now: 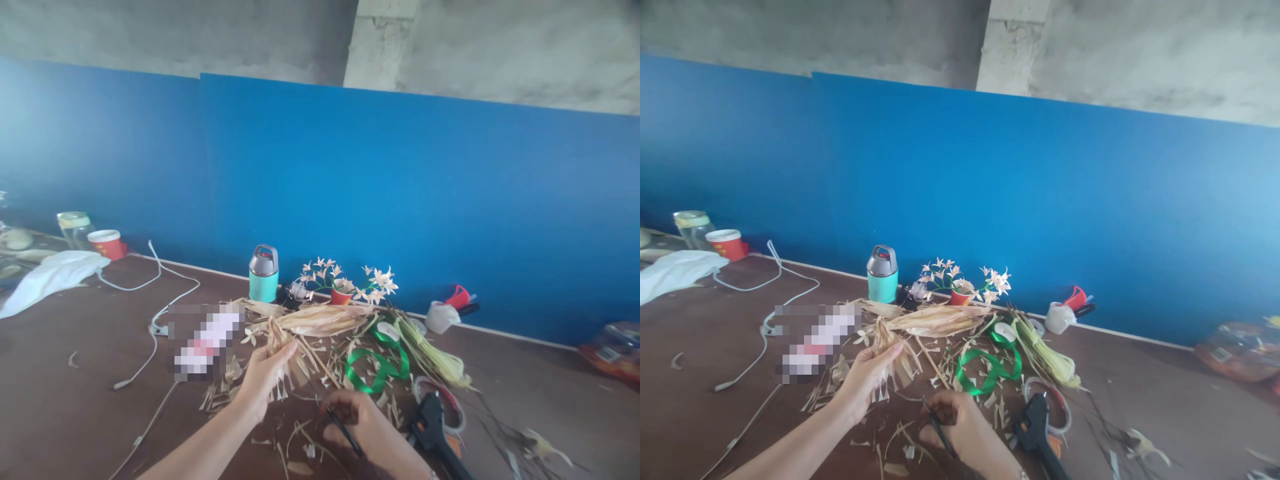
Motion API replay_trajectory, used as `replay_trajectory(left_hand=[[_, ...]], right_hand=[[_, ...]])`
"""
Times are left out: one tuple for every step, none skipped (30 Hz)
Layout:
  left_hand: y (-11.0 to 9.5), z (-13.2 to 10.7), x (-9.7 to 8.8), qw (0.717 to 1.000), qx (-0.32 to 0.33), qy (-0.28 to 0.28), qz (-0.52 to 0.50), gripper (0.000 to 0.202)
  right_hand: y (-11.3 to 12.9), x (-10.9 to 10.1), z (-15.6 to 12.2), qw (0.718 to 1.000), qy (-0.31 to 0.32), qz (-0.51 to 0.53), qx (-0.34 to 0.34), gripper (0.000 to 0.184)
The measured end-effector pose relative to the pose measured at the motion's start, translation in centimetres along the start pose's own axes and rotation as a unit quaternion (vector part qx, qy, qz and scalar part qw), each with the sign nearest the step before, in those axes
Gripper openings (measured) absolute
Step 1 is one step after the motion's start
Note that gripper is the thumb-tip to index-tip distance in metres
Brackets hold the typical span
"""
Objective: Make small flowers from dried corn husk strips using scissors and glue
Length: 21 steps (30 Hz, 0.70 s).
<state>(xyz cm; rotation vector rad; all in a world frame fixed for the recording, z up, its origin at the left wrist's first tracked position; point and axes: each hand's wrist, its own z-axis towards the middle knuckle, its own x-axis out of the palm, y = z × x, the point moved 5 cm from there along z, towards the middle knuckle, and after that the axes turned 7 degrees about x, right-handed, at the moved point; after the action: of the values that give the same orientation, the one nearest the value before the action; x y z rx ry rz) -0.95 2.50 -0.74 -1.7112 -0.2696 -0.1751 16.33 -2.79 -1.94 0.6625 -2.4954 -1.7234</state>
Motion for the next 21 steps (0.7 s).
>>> replay_trajectory(left_hand=[[0.0,0.0,0.0,1.000,0.003,0.001,-0.001,0.038],[0.0,-0.1,0.1,1.000,0.006,0.003,-0.003,0.037],[0.0,-0.1,0.1,1.000,0.007,0.004,-0.006,0.037],[0.0,-0.2,0.1,1.000,0.007,0.004,-0.009,0.037],[0.0,-0.3,0.1,1.000,0.005,0.003,-0.012,0.036],[0.0,-0.3,0.1,1.000,0.002,0.001,-0.014,0.036],[0.0,-0.4,0.1,1.000,-0.001,-0.001,-0.014,0.036],[-0.1,-0.4,0.1,1.000,-0.002,-0.004,-0.013,0.036],[-0.1,-0.4,0.1,1.000,-0.002,-0.007,-0.012,0.037],[-0.1,-0.4,0.1,1.000,-0.001,-0.009,-0.011,0.037],[-0.1,-0.4,0.1,1.000,0.001,-0.012,-0.011,0.038],[-0.1,-0.4,0.1,1.000,0.002,-0.017,-0.012,0.038],[-0.1,-0.4,0.1,1.000,0.002,-0.022,-0.014,0.039],[-0.1,-0.4,0.0,0.999,0.000,-0.029,-0.017,0.039],[0.0,-0.4,0.0,0.999,-0.003,-0.035,-0.021,0.040],[0.0,-0.5,0.0,0.999,-0.005,-0.039,-0.023,0.040],[0.0,-0.6,0.1,0.999,-0.006,-0.041,-0.026,0.040],[0.1,-0.6,0.1,0.999,-0.007,-0.040,-0.027,0.041],[0.2,-0.7,0.2,0.999,-0.009,-0.037,-0.028,0.041],[0.3,-0.7,0.2,0.999,-0.011,-0.036,-0.028,0.041],[0.5,-0.7,0.2,0.999,-0.014,-0.036,-0.028,0.041]], right_hand=[[-0.1,0.0,0.1,1.000,0.004,0.007,0.001,0.031],[-0.1,0.1,0.1,1.000,0.008,0.012,0.000,0.032],[-0.2,0.1,0.2,1.000,0.010,0.015,-0.005,0.032],[-0.3,0.0,0.3,1.000,0.010,0.016,-0.011,0.032],[-0.4,0.0,0.3,1.000,0.008,0.015,-0.018,0.032],[-0.5,-0.1,0.4,1.000,0.006,0.015,-0.022,0.032],[-0.6,-0.1,0.5,1.000,0.001,0.014,-0.025,0.032],[-0.6,-0.2,0.5,1.000,-0.002,0.014,-0.026,0.032],[-0.7,-0.2,0.5,1.000,-0.005,0.013,-0.026,0.033],[-0.7,-0.2,0.5,1.000,-0.008,0.012,-0.025,0.032],[-0.8,-0.2,0.5,1.000,-0.012,0.013,-0.025,0.032],[-0.8,-0.2,0.5,0.999,-0.017,0.013,-0.025,0.032],[-0.8,-0.2,0.5,0.999,-0.022,0.011,-0.026,0.032],[-0.8,-0.2,0.5,0.999,-0.026,0.009,-0.027,0.031],[-0.8,-0.2,0.5,0.999,-0.028,0.009,-0.028,0.031],[-0.9,-0.1,0.6,0.999,-0.027,0.011,-0.026,0.031],[-0.9,-0.1,0.6,0.999,-0.026,0.013,-0.023,0.031],[-1.0,-0.1,0.7,0.999,-0.024,0.016,-0.020,0.030],[-1.1,-0.1,0.8,0.999,-0.024,0.021,-0.016,0.030],[-1.2,-0.1,0.8,0.999,-0.024,0.026,-0.012,0.030],[-1.3,0.0,0.9,0.999,-0.025,0.028,-0.010,0.029]])
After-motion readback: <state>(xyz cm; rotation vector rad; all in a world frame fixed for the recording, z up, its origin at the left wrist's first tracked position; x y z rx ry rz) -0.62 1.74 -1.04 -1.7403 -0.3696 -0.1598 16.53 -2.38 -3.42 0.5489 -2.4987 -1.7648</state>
